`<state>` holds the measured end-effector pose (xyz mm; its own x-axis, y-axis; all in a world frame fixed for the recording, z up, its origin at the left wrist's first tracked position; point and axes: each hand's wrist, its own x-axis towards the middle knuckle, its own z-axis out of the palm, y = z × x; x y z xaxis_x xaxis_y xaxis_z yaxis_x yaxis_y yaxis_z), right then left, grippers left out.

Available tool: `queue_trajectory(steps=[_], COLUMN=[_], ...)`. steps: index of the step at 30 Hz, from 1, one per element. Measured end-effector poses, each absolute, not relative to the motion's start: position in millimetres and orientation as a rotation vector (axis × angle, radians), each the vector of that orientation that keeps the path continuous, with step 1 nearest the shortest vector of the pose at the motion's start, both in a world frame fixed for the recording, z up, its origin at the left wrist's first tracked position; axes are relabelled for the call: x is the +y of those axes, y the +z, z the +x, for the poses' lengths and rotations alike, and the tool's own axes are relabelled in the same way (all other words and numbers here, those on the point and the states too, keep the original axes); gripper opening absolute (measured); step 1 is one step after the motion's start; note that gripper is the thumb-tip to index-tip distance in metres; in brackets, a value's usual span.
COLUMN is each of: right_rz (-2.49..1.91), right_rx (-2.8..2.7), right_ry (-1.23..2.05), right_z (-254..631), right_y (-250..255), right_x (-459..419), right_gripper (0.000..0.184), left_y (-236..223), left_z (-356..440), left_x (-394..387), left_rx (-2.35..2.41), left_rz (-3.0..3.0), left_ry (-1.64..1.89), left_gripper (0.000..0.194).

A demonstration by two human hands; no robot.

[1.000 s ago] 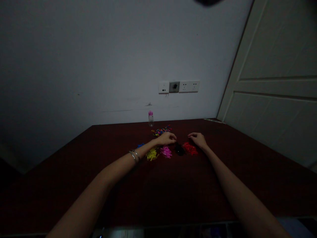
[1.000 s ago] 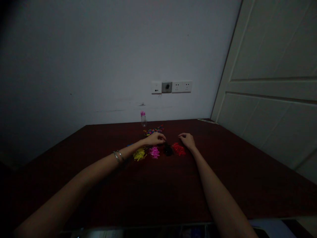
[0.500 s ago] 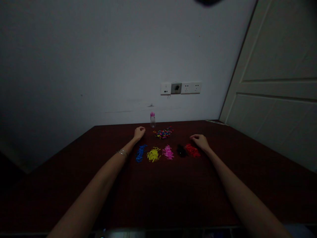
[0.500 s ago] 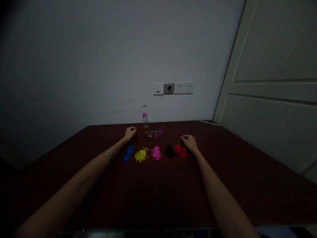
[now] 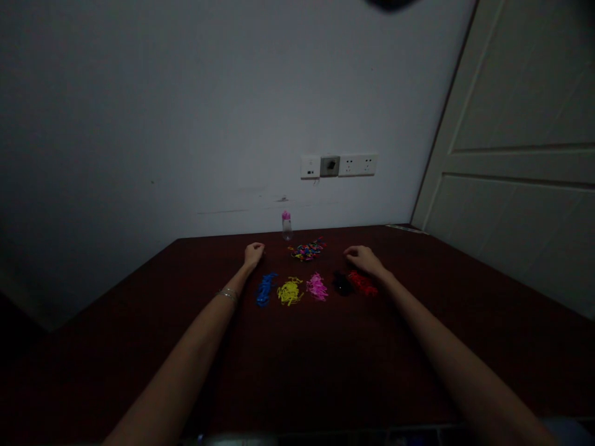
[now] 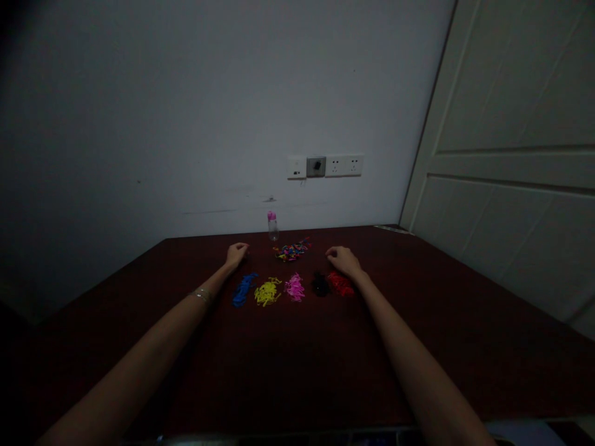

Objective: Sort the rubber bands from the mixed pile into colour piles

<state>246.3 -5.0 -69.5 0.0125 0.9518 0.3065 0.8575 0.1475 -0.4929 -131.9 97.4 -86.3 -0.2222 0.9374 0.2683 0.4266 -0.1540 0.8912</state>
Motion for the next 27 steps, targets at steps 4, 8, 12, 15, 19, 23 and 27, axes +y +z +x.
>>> queue_trajectory(steps=[4, 8, 12, 15, 19, 23, 27], right_rz=[-1.685, -1.702, -1.806, -1.841, -1.84, -1.835, -1.831], right_rx=[-2.059, -2.166, -2.216, -2.226, -2.233, -2.219, -2.21], right_ry=[0.259, 0.26, 0.208, 0.176, 0.153, 0.135, 0.126], right_z=[217.9, 196.9, 182.9, 176.5, 172.6, 170.6, 168.7], right_y=[-55.9, -51.9, -54.3, -55.5, -55.0, -55.0, -56.4], right_x=[7.7, 21.9, 30.4, 33.6, 35.5, 35.6, 36.2], right_gripper=[0.023, 0.025, 0.027, 0.027, 0.024, 0.021, 0.017], left_y=[-85.6, -86.2, -87.4, -88.0, -88.3, -88.1, -88.3], left_z=[-131.7, -131.3, -131.0, -131.0, -131.7, -132.1, -132.5], left_x=[93.1, 90.2, 89.7, 89.6, 88.3, 85.8, 84.2], left_rx=[1.638, 1.641, 1.669, 1.678, 1.672, 1.683, 1.683], left_rz=[1.559, 1.603, 1.621, 1.65, 1.636, 1.609, 1.633], left_ry=[1.364, 1.352, 1.331, 1.322, 1.342, 1.36, 1.353], left_gripper=[0.022, 0.023, 0.024, 0.023, 0.023, 0.023, 0.022])
